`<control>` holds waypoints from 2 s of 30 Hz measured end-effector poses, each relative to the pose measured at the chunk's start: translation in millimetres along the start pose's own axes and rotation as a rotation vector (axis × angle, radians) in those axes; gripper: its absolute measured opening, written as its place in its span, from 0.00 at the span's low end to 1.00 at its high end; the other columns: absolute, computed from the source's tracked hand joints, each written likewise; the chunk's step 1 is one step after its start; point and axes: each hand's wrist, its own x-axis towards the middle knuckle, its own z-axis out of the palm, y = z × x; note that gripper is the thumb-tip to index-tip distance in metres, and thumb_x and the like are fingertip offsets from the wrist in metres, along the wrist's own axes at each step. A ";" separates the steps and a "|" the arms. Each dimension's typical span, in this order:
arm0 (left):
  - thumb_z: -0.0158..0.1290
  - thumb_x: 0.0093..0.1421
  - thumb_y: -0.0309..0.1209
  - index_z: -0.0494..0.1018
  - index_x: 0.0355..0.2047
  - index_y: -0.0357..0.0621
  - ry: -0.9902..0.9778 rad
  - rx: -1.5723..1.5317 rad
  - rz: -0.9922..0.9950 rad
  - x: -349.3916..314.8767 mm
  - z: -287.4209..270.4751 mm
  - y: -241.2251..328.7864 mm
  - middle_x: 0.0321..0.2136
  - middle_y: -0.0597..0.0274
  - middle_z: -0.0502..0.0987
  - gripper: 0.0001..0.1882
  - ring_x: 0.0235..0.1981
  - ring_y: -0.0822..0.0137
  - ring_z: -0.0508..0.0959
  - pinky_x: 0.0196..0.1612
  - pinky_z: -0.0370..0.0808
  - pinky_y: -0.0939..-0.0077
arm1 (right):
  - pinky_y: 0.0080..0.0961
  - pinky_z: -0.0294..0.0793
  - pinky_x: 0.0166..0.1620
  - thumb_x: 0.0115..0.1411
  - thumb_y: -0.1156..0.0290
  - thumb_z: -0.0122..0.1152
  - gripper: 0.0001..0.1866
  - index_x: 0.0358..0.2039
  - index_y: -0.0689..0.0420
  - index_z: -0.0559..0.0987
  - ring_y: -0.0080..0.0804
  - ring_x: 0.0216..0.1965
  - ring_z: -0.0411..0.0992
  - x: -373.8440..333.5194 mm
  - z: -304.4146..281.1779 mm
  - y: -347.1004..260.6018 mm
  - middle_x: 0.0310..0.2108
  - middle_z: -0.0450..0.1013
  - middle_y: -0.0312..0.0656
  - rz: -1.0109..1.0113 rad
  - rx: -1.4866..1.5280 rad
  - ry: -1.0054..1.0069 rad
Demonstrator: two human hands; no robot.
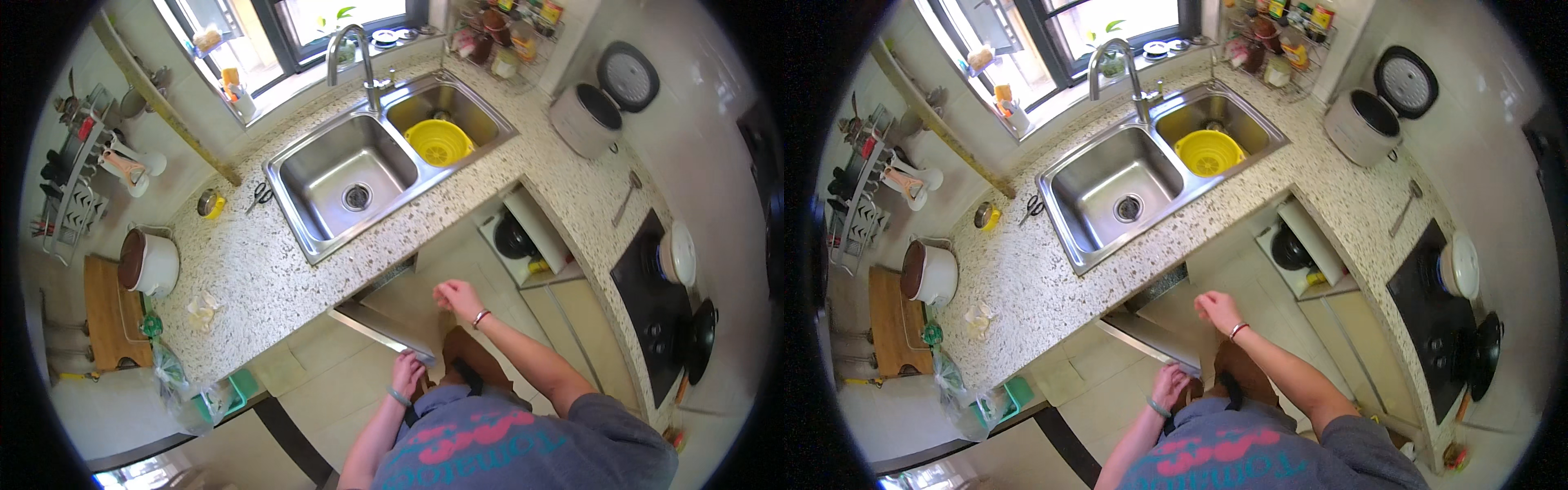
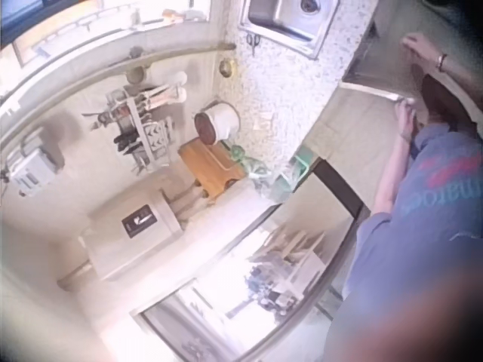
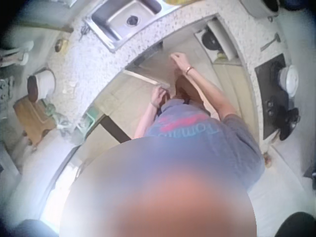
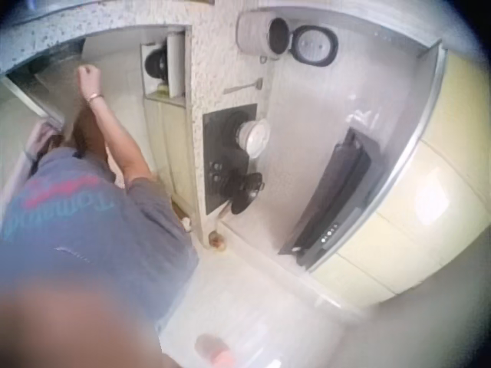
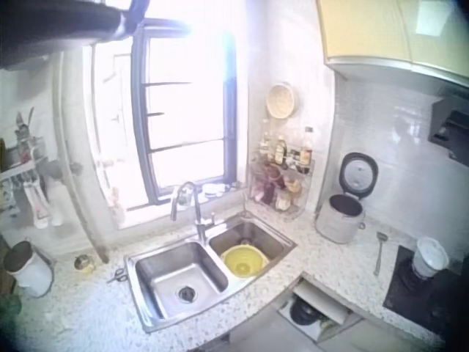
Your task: The person washes their hands and a small metal strainer in the kitchen sink, then dries their hands. They retrieve a large white pumpkin from a storage shelf and place it on a wooden cutting board. Using a large knife, the person cuts the pumpkin in half and then slices one of the halves into smaller pieces. Finally, they place the cut pumpkin pieces into a plastic bag.
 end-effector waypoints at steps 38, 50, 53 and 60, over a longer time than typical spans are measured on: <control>0.55 0.51 0.15 0.59 0.59 0.37 1.380 0.695 0.342 -41.2 -22.7 16.2 0.55 0.47 0.67 0.34 0.58 0.53 0.66 0.60 0.64 0.64 | 0.41 0.72 0.49 0.60 0.69 0.50 0.12 0.43 0.48 0.78 0.41 0.52 0.67 450.2 137.7 -81.0 0.51 0.64 0.43 -0.787 -1.329 -0.368; 0.48 0.58 0.16 0.66 0.52 0.37 1.440 0.435 0.534 -30.5 18.4 148.8 0.48 0.51 0.68 0.20 0.49 0.59 0.70 0.51 0.68 0.67 | 0.31 0.76 0.42 0.51 0.76 0.64 0.14 0.40 0.58 0.77 0.43 0.38 0.77 461.5 78.2 -152.7 0.35 0.77 0.48 0.056 -0.486 -0.385; 0.48 0.60 0.18 0.70 0.47 0.36 1.269 0.503 0.690 -23.7 39.5 205.2 0.46 0.52 0.70 0.14 0.47 0.60 0.71 0.51 0.68 0.67 | 0.29 0.75 0.44 0.51 0.79 0.63 0.16 0.42 0.59 0.75 0.42 0.40 0.76 465.9 80.1 -142.8 0.39 0.76 0.45 -0.044 -0.275 -0.144; 0.48 0.60 0.19 0.75 0.38 0.38 0.893 0.766 0.883 18.9 69.2 306.7 0.38 0.55 0.75 0.08 0.43 0.59 0.74 0.51 0.69 0.67 | 0.43 0.73 0.48 0.55 0.79 0.54 0.27 0.56 0.49 0.67 0.49 0.48 0.71 479.3 94.3 -122.7 0.60 0.62 0.42 -0.469 -1.046 0.013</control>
